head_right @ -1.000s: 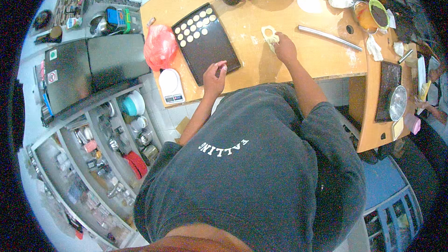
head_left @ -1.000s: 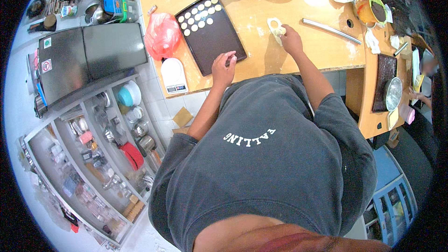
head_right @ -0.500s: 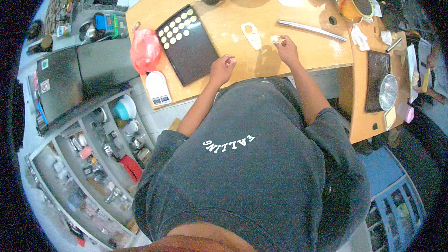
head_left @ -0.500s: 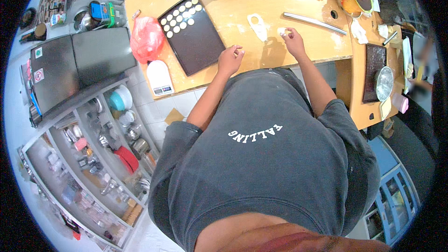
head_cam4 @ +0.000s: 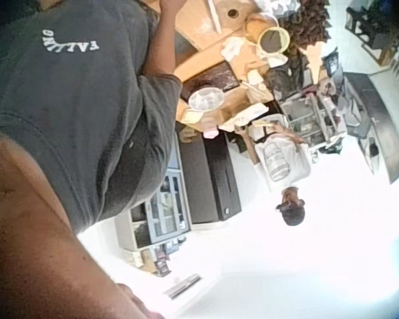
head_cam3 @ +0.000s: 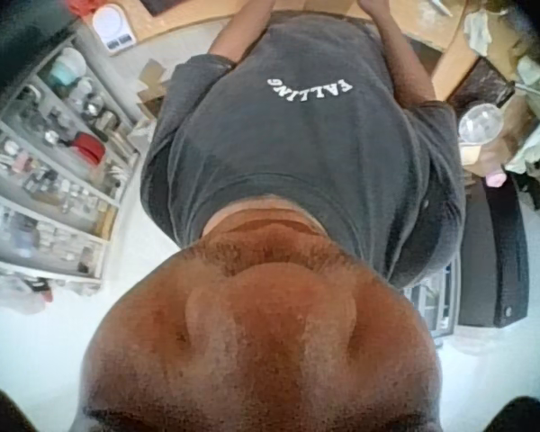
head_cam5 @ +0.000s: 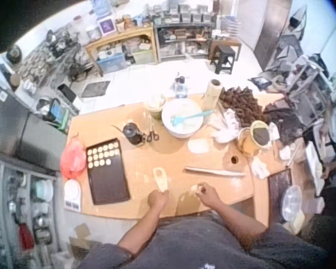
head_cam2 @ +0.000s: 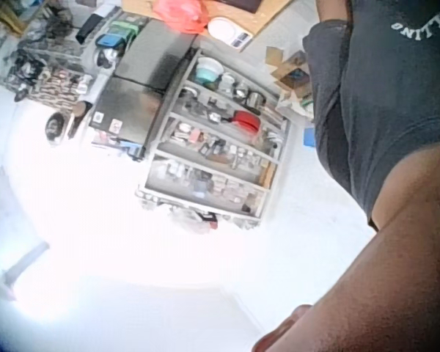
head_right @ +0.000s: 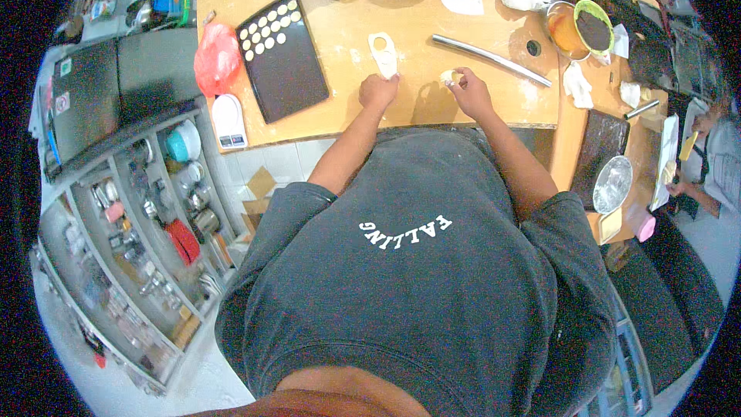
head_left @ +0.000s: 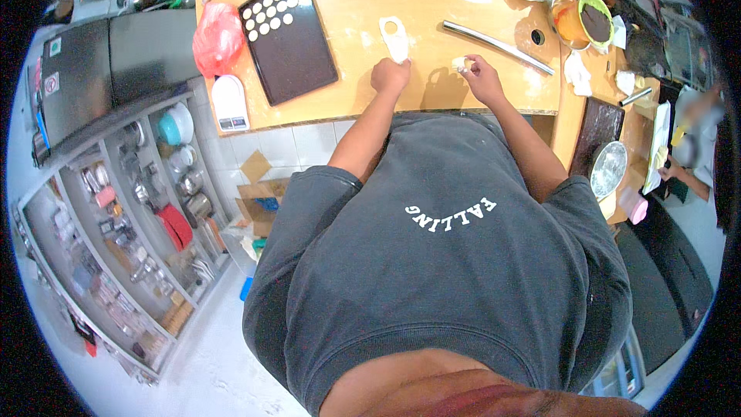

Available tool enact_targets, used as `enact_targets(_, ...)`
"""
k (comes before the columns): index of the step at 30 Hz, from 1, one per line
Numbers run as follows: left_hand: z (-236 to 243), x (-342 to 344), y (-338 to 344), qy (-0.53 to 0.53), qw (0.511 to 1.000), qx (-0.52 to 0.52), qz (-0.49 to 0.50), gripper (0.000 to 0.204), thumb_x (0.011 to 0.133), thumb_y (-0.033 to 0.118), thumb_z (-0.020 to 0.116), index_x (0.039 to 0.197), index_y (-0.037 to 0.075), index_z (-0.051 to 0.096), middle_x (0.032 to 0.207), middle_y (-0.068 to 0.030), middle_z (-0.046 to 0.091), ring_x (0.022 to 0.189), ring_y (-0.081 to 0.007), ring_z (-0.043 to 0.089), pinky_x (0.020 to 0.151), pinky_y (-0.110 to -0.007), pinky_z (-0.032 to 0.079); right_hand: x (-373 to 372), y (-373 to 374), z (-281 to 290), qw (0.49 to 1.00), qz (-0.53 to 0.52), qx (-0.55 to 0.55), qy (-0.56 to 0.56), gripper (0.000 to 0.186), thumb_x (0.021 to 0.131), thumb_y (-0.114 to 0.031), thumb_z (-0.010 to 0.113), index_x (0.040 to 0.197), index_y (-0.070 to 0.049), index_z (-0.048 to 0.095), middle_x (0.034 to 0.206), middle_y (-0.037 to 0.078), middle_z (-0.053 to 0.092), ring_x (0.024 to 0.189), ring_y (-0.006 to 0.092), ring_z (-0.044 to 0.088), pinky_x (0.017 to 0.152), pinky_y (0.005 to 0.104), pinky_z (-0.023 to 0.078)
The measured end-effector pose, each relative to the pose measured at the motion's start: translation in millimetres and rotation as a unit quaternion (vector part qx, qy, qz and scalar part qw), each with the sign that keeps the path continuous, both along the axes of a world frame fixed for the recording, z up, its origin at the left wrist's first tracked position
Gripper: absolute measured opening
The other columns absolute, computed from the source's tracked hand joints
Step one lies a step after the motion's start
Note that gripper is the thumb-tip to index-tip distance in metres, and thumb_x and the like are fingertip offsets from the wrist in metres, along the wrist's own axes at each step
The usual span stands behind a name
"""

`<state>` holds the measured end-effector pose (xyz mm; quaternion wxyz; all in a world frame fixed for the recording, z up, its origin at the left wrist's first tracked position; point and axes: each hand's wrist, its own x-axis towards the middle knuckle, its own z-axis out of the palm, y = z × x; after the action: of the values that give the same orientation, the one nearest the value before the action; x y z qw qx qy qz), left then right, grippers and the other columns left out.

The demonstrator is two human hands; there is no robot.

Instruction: The person shapes pieces of dough by hand and places them onto a baking sheet, then uses a rolling pin to flatten another piece of dough on the counter and uses a small round cutter to stamp out shapes.

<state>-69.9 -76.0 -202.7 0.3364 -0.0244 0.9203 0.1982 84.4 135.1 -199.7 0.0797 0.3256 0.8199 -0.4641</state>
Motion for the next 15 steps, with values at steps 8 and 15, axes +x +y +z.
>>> enact_targets(8, -16, 9, 11, 0.002, 0.991, -0.024, 0.128, 0.044, 0.083, 0.046, 0.080, 0.098, 0.004, 0.080, 0.103, -0.0187, 0.078, 0.100, -0.0367, 0.075, 0.087, -0.048, 0.058, -12, 42, -10, 0.996, 0.080, -0.039, -0.007, 0.048, 0.093, -0.029, 0.076, 0.134, -0.007, 0.064, 0.090, 0.014, 0.070, 0.084, 0.0246, 0.069, 0.077, 0.0395, 0.056)
enact_targets(15, -15, 18, 13, 0.051, 0.992, -0.050, 0.104, 0.042, 0.085, 0.048, 0.076, 0.088, 0.006, 0.076, 0.095, -0.0170, 0.078, 0.093, -0.0382, 0.074, 0.083, -0.049, 0.058, -30, 58, -5, 0.990, 0.137, -0.037, -0.005, 0.046, 0.094, -0.025, 0.074, 0.134, -0.007, 0.063, 0.090, 0.012, 0.067, 0.083, 0.0248, 0.067, 0.078, 0.0398, 0.055)
